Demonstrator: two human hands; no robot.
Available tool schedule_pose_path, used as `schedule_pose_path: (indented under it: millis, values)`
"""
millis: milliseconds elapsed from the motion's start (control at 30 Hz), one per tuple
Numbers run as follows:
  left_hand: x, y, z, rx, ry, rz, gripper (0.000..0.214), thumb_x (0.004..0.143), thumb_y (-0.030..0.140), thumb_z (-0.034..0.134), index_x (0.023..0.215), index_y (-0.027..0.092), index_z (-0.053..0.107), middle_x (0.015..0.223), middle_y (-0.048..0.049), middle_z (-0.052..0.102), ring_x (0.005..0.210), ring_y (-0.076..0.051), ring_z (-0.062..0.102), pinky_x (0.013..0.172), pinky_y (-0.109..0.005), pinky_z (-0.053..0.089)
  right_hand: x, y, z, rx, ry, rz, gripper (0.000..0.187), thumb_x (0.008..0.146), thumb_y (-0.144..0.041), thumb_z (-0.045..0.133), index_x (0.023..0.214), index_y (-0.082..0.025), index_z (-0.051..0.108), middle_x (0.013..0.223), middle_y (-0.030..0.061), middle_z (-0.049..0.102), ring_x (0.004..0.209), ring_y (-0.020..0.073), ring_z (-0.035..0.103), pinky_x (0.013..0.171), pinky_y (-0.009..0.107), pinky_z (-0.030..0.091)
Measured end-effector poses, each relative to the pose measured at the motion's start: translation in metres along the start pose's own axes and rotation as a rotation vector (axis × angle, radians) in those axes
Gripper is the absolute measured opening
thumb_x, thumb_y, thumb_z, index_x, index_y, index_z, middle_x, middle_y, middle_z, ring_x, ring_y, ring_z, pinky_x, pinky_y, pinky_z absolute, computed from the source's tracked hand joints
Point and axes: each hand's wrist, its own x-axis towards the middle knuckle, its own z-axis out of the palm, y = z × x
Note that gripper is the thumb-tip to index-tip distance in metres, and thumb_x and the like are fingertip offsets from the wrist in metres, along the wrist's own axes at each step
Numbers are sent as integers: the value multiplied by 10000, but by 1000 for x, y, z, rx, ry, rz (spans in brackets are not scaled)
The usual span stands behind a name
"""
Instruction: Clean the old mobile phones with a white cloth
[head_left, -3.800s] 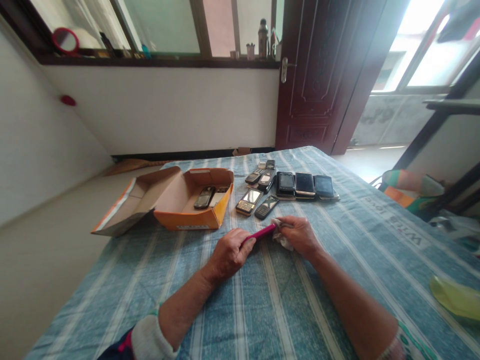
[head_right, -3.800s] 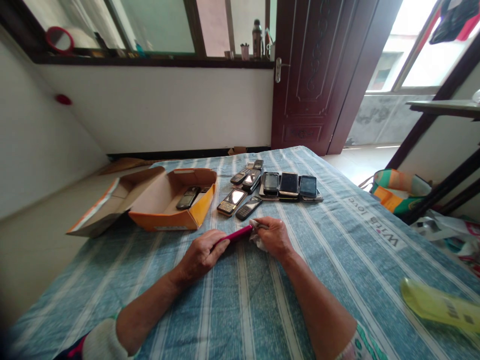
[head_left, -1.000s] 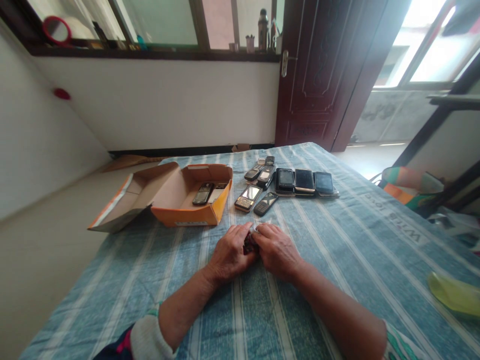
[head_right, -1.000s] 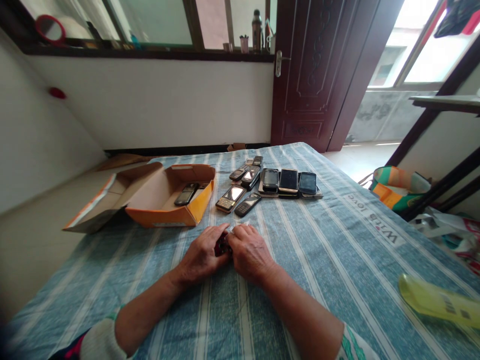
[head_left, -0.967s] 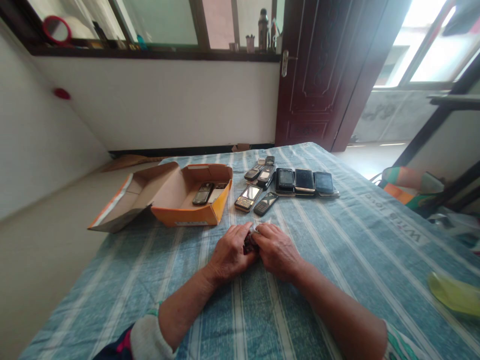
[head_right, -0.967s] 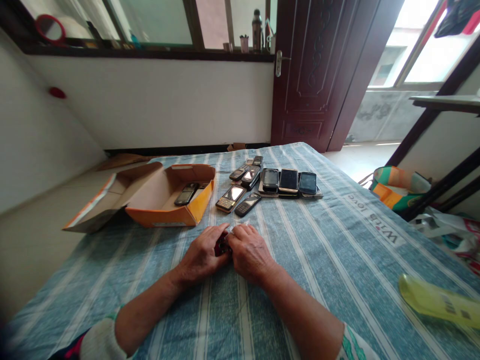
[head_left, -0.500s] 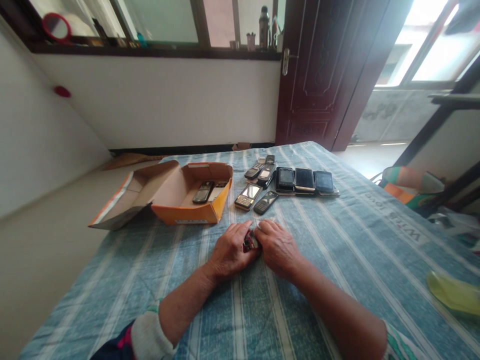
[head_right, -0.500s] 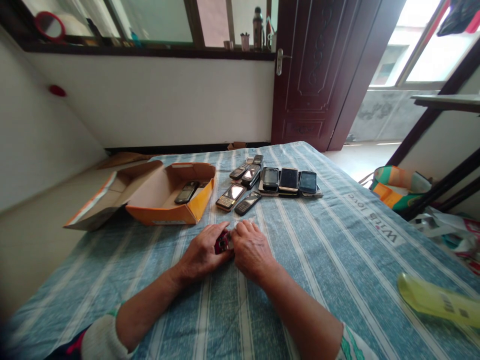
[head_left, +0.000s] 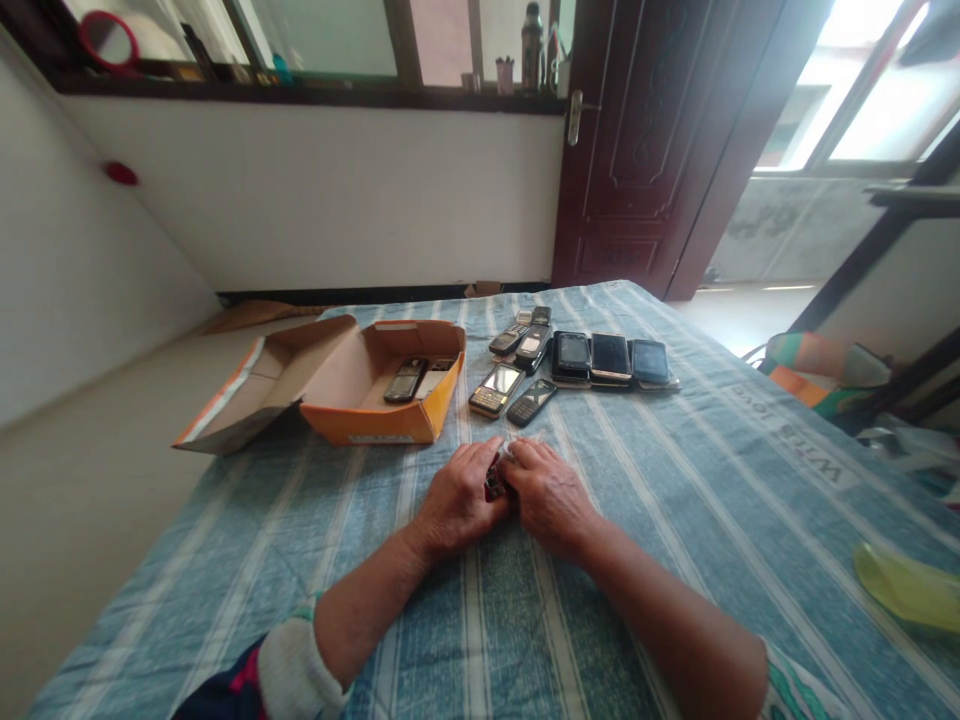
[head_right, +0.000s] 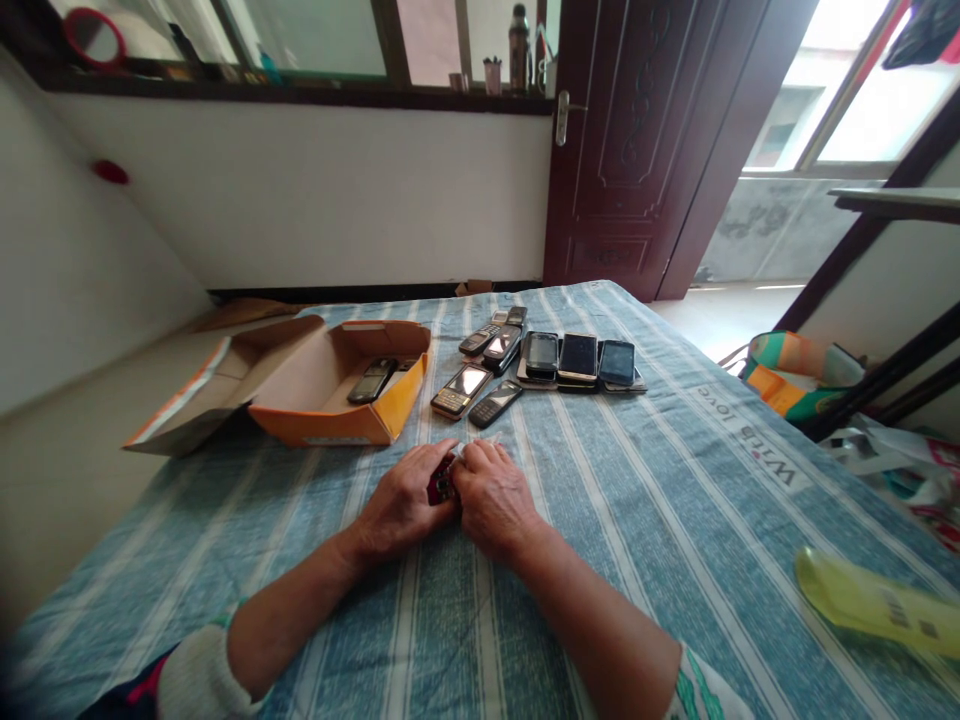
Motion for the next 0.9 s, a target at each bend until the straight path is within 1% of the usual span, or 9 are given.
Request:
schedule_pose_path:
  millis: [167,333,433,633,767,833,900]
  values:
    - [0,-1,-1,17,-8,2,563,713,259,653,1234,86,532,1117,-175,662,1035,-305,629,923,-437,519,2,0,-1,-20,-21,-18,178,880,-135,498,983,-155,642,1010,88,596,1007,227,496,962,369,374]
    - [1,-2,-2,30,-20,-7,573,708,264,656,1232,67,534,1123,-190,660,1047,-311,628,928,-442,518,-3,-10,-4,-28,-14,-32,169,860,-124,511,968,-131,641,991,98,602,998,235,499,954,371,378]
    - [1,-3,-2,30,-25,-6,573,706,267,661,1231,76,538,1128,-185,660,1049,-304,630,931,-430,518,-4,-14,-4,-29,-5,-15,190,862,-122,508,997,-113,641,1020,117,604,1019,245,498,949,368,387]
    - [2,-1,-5,45,-27,8,539,729,303,659,1211,88,552,1076,-167,675,1000,-298,639,899,-432,528,0,-8,-4,-74,-21,74,198,880,-111,487,988,-135,652,1008,108,608,1028,240,497,953,358,378]
    - [3,3,-7,45,-27,14,543,732,356,683,1192,94,561,1043,-158,679,965,-294,642,888,-434,528,0,-3,-9,-145,-16,187,194,878,-106,477,949,-147,652,1002,110,614,1013,240,504,896,342,396]
    - [3,4,-7,45,-28,7,544,724,344,694,1190,99,561,1037,-153,678,953,-289,641,875,-427,531,-2,-3,-10,-192,-16,254,183,871,-107,481,921,-146,653,986,116,619,971,248,517,862,349,404]
    - [3,3,-7,45,-30,1,546,710,325,702,1191,109,560,1035,-145,676,951,-285,638,867,-417,533,-3,-6,-10,-235,-13,281,179,863,-105,486,913,-136,655,971,126,622,933,257,522,848,362,407]
